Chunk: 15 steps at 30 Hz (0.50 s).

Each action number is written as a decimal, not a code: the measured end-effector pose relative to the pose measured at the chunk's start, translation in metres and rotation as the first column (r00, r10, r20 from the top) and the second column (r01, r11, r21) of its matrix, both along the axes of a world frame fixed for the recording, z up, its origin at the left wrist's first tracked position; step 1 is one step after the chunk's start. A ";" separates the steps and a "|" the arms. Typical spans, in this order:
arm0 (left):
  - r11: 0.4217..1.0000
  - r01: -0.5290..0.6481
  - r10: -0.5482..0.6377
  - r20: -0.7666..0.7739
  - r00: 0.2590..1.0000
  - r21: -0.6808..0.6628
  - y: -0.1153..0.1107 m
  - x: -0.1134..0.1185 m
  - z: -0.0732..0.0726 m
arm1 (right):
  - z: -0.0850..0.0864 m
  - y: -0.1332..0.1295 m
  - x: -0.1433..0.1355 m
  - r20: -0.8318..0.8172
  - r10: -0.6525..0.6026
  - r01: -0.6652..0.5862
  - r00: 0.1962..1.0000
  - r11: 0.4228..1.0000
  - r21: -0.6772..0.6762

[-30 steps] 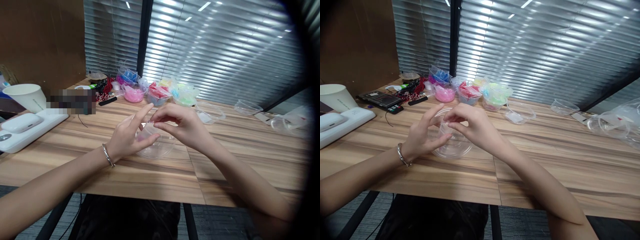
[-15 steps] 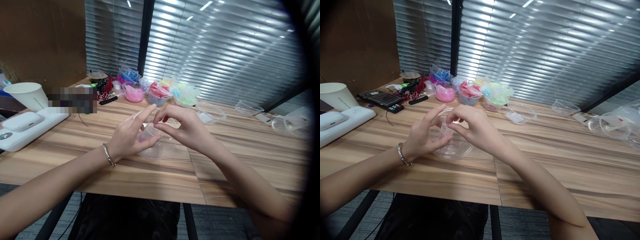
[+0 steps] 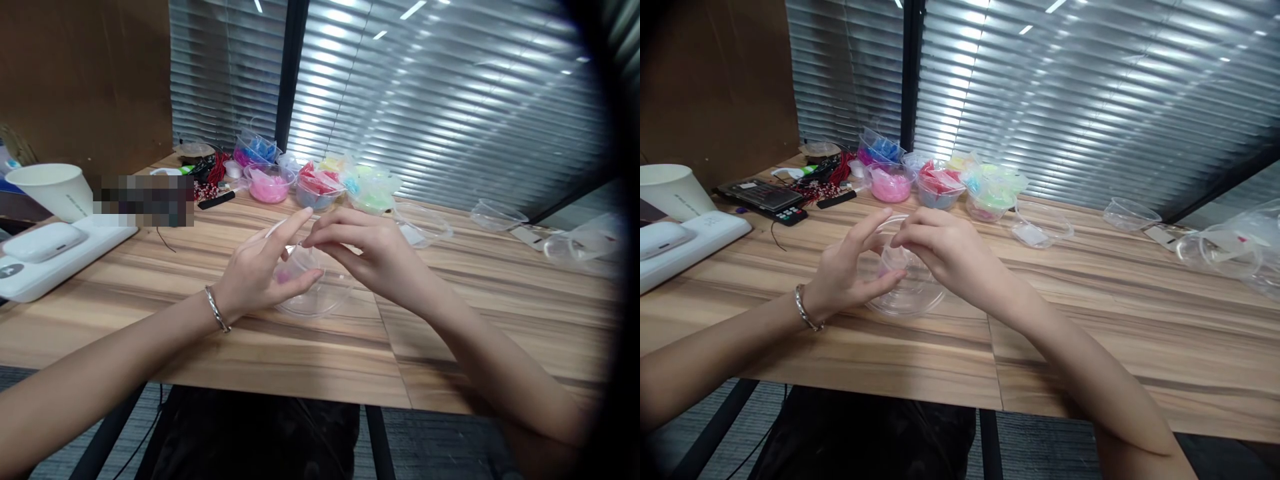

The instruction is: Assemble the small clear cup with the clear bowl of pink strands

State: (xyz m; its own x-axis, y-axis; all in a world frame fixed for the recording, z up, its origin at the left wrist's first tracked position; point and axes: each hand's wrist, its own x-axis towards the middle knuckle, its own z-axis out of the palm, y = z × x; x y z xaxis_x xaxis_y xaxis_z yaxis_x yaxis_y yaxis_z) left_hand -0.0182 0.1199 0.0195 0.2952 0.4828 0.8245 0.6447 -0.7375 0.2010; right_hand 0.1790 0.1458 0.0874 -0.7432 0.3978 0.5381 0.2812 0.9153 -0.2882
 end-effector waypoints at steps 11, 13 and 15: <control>0.998 -0.023 0.024 0.025 0.999 -0.055 -0.002 0.000 -0.002 | 0.003 -0.005 0.001 0.227 -0.264 0.272 0.938 0.962 -0.005; 0.999 -0.014 0.015 0.024 1.000 -0.043 -0.001 0.000 -0.003 | -0.007 -0.004 0.001 0.416 -0.204 0.236 0.886 0.971 -0.027; 0.999 -0.008 0.009 0.021 1.000 -0.034 0.000 0.000 -0.003 | -0.021 -0.002 0.001 0.477 -0.087 0.150 0.874 0.984 -0.095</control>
State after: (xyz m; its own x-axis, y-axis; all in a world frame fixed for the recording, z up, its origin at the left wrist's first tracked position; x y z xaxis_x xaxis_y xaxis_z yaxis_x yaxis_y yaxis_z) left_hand -0.0178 0.1196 0.0166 0.2741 0.5131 0.8134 0.6462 -0.7247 0.2394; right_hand 0.1798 0.1433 0.0666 -0.8385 0.5394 0.0776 0.5162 0.8318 -0.2042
